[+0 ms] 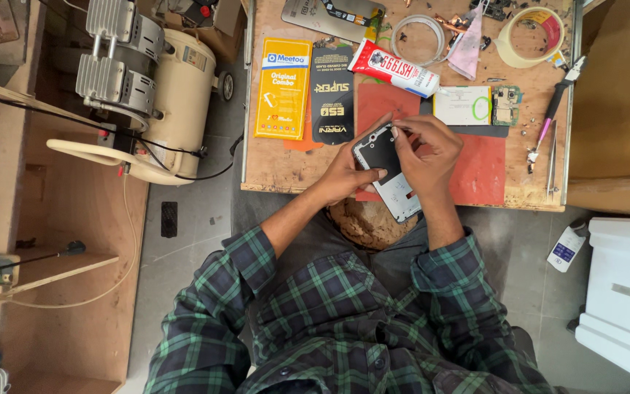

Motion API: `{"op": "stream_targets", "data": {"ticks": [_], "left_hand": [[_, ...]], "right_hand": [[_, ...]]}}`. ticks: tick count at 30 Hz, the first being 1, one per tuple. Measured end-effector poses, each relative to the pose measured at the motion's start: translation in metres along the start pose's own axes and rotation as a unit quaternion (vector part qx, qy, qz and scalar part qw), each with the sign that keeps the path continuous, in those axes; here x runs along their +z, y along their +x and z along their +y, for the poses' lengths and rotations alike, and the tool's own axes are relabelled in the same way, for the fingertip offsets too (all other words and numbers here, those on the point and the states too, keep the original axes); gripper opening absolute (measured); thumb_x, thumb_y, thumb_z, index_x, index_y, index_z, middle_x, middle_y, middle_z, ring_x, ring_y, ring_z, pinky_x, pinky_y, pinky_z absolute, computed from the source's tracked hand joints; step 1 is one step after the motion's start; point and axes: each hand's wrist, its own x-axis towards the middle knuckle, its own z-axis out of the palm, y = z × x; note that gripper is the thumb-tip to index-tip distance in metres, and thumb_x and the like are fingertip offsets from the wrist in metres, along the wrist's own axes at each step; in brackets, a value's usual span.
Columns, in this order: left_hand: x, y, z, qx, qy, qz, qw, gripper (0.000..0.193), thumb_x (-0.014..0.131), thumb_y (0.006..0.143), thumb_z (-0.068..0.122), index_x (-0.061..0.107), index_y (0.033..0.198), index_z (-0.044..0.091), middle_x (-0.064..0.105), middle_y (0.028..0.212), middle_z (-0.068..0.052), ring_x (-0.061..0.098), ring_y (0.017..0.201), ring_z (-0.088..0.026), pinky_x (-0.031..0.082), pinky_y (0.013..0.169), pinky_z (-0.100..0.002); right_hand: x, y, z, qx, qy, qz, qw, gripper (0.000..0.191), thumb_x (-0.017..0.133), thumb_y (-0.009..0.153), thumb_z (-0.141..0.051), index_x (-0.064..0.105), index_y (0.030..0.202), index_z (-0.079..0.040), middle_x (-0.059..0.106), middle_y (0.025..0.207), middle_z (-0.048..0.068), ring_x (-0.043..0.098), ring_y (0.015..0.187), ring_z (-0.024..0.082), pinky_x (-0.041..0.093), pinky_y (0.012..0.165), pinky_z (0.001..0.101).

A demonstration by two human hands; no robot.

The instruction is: The person cleans the edges of a white smartphone back cover with a small tool, then uses a cloth to wipe the surface. The person continues to scrape and clean the edges and corners of the back cover.

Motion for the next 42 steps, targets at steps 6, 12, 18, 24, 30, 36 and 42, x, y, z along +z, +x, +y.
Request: {"op": "stream_targets", "data": {"ticks": [6, 12, 18, 24, 30, 36, 42], "left_hand": [[0.001, -0.001, 0.002, -0.020, -0.006, 0.010, 1.000, 0.095, 0.063, 0.089, -0.015, 0.023, 0.168, 0.020, 0.063, 0.122, 0.001, 0.060, 0.086, -0.001, 0.058, 0.066, -0.018], [-0.001, -0.001, -0.002, -0.034, -0.007, 0.012, 0.999, 0.093, 0.062, 0.091, -0.014, 0.021, 0.167, 0.021, 0.063, 0.122, 0.002, 0.064, 0.089, -0.001, 0.062, 0.071, -0.020], [-0.003, -0.003, -0.003, 0.021, 0.023, -0.017, 0.999, 0.095, 0.065, 0.095, -0.014, 0.023, 0.173, 0.019, 0.061, 0.099, 0.000, 0.050, 0.069, 0.000, 0.048, 0.058, -0.015], [0.001, -0.001, -0.001, 0.005, -0.004, 0.001, 1.000, 0.092, 0.063, 0.093, -0.015, 0.023, 0.169, 0.018, 0.062, 0.113, 0.002, 0.058, 0.085, 0.000, 0.057, 0.070, -0.018], [0.000, -0.001, -0.002, 0.015, -0.003, -0.009, 1.000, 0.094, 0.066, 0.093, -0.016, 0.024, 0.170, 0.018, 0.062, 0.107, 0.000, 0.055, 0.080, 0.000, 0.054, 0.065, -0.017], [0.001, -0.001, 0.000, 0.004, 0.018, 0.003, 1.000, 0.093, 0.065, 0.093, -0.015, 0.024, 0.169, 0.019, 0.062, 0.108, 0.001, 0.057, 0.080, -0.001, 0.056, 0.064, -0.019], [0.002, -0.001, 0.002, -0.030, -0.016, 0.015, 0.999, 0.092, 0.064, 0.090, -0.015, 0.022, 0.166, 0.019, 0.062, 0.112, 0.002, 0.062, 0.086, -0.001, 0.062, 0.070, -0.021]], "right_hand": [[0.000, 0.002, -0.004, -0.022, -0.010, -0.005, 1.000, 0.014, 0.076, 0.094, 0.009, 0.076, 0.106, 0.001, 0.074, 0.103, 0.011, 0.070, 0.085, 0.013, 0.052, 0.069, 0.0233], [-0.001, 0.003, -0.009, -0.013, -0.032, 0.013, 0.999, 0.014, 0.075, 0.095, 0.008, 0.076, 0.107, 0.001, 0.075, 0.103, 0.011, 0.068, 0.080, 0.011, 0.050, 0.065, 0.0227], [-0.002, 0.004, -0.011, -0.011, -0.037, 0.015, 0.999, 0.014, 0.075, 0.095, 0.008, 0.076, 0.106, 0.001, 0.075, 0.103, 0.011, 0.066, 0.077, 0.010, 0.048, 0.062, 0.0220], [-0.001, 0.003, -0.009, -0.025, -0.045, 0.012, 0.999, 0.014, 0.075, 0.095, 0.009, 0.076, 0.107, 0.001, 0.075, 0.103, 0.011, 0.067, 0.080, 0.011, 0.049, 0.065, 0.0226], [-0.001, 0.004, -0.009, -0.031, -0.036, 0.017, 0.999, 0.015, 0.075, 0.094, 0.009, 0.075, 0.106, 0.001, 0.074, 0.104, 0.011, 0.069, 0.081, 0.012, 0.051, 0.065, 0.0231], [-0.001, 0.004, -0.010, -0.024, -0.047, 0.015, 0.999, 0.015, 0.075, 0.094, 0.010, 0.076, 0.106, 0.001, 0.075, 0.103, 0.011, 0.068, 0.078, 0.011, 0.050, 0.063, 0.0233], [0.001, 0.003, -0.010, -0.026, -0.030, 0.012, 0.999, 0.015, 0.075, 0.094, 0.010, 0.075, 0.105, 0.001, 0.074, 0.103, 0.011, 0.069, 0.080, 0.011, 0.051, 0.062, 0.0229]]}}
